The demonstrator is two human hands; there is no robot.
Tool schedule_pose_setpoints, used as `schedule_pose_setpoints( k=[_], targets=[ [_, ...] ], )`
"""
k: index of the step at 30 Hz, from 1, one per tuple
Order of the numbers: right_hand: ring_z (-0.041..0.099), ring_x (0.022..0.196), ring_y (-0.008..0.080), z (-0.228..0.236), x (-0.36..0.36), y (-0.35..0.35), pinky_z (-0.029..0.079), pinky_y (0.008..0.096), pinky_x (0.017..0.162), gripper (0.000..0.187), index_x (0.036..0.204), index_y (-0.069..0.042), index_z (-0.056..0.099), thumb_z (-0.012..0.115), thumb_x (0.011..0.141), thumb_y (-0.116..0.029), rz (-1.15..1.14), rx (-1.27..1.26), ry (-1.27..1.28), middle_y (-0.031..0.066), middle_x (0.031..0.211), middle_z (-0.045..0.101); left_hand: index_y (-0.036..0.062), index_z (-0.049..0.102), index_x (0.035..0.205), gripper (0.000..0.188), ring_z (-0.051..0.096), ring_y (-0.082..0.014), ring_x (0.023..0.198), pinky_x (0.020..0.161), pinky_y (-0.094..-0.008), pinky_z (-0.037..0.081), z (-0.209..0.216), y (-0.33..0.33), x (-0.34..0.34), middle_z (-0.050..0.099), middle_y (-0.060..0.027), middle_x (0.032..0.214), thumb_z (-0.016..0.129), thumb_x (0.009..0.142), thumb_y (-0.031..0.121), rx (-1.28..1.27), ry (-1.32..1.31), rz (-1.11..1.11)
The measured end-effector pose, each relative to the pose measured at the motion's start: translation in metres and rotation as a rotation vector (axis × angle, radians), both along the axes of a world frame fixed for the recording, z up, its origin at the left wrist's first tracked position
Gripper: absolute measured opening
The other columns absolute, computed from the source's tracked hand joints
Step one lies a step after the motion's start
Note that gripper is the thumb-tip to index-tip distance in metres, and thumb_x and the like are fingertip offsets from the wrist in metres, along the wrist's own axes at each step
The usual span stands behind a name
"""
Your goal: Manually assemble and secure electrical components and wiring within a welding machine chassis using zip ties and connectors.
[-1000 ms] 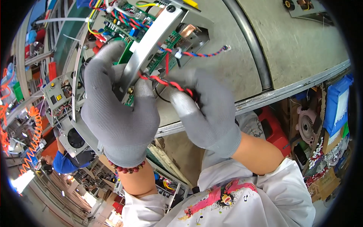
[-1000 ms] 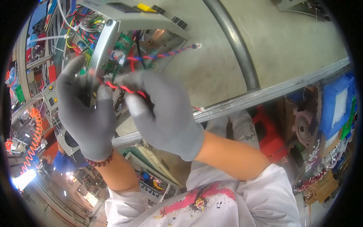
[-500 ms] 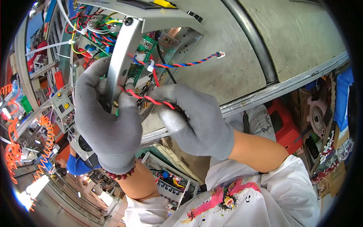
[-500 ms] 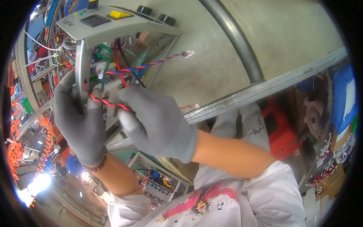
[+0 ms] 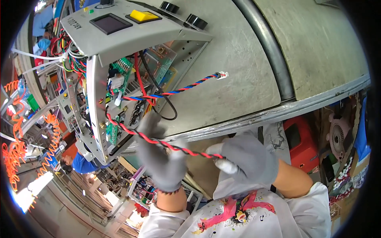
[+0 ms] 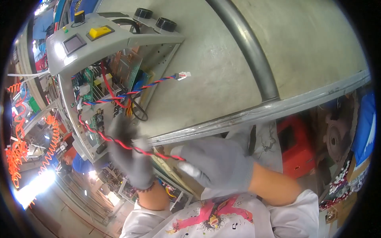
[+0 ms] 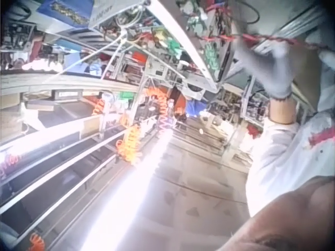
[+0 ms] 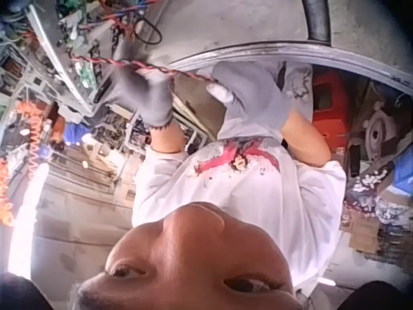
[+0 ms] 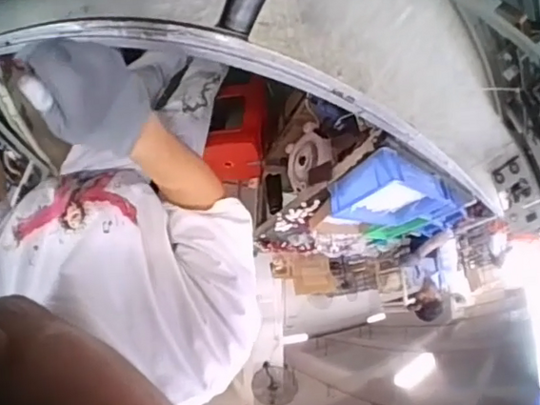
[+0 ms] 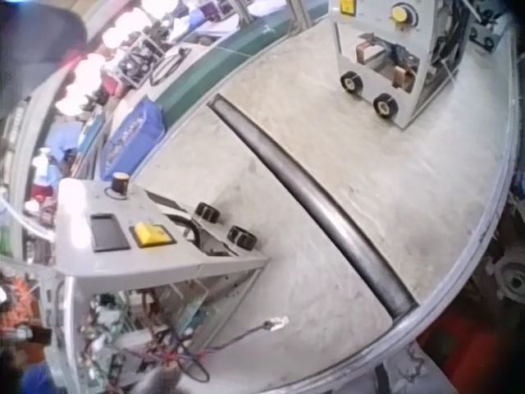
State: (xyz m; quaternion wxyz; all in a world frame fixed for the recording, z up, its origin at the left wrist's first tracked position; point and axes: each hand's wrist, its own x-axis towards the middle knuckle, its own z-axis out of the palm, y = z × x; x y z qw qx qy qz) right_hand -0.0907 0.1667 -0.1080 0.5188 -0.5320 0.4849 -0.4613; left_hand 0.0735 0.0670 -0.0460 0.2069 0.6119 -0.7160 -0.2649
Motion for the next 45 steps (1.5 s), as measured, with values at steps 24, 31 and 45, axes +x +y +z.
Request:
schedule_pose_setpoints(
  k=[24, 31, 45],
  targets=[
    [0.061, 0.094, 0.0271, -0.075, 0.022, -0.143, 0.043, 0.0453, 0.089, 0.032, 0.109, -0.009, 0.065, 0.053, 0.081, -0.018, -0.534, -0.46, 0.824, 0.0096, 0.098, 0.065, -0.0061, 0.063, 0.102, 0.032, 0.057, -0.0183, 0.076, 0.072, -0.0286, 0.046, 0.044, -0.01, 0.018, 0.06, -0.0117, 0.089, 0.07, 0.076, 0.012, -0.346, -0.059, -0.092],
    [0.06, 0.103, 0.0293, -0.059, 0.023, -0.178, 0.045, 0.0468, 0.09, 0.033, 0.105, -0.004, 0.068, 0.057, 0.077, -0.017, -0.067, -0.273, 0.847, 0.0151, 0.11, 0.064, -0.0082, 0.059, 0.115, 0.032, 0.06, -0.0178, 0.09, 0.084, -0.0295, 0.048, 0.138, -0.163, 0.042, 0.064, -0.012, 0.104, 0.058, 0.087, 0.006, -0.382, -0.052, 0.04],
    [0.059, 0.105, 0.0286, -0.055, 0.032, -0.258, 0.045, 0.0446, 0.091, 0.034, 0.11, -0.007, 0.066, 0.061, 0.079, -0.02, -0.019, -0.107, 0.563, 0.0139, 0.114, 0.063, 0.0052, 0.061, 0.113, 0.035, 0.065, -0.0352, 0.091, 0.083, -0.0413, 0.052, -0.038, -0.355, 0.047, 0.066, -0.018, 0.098, 0.064, 0.079, 0.012, 0.53, -0.2, -0.901]
  ],
)
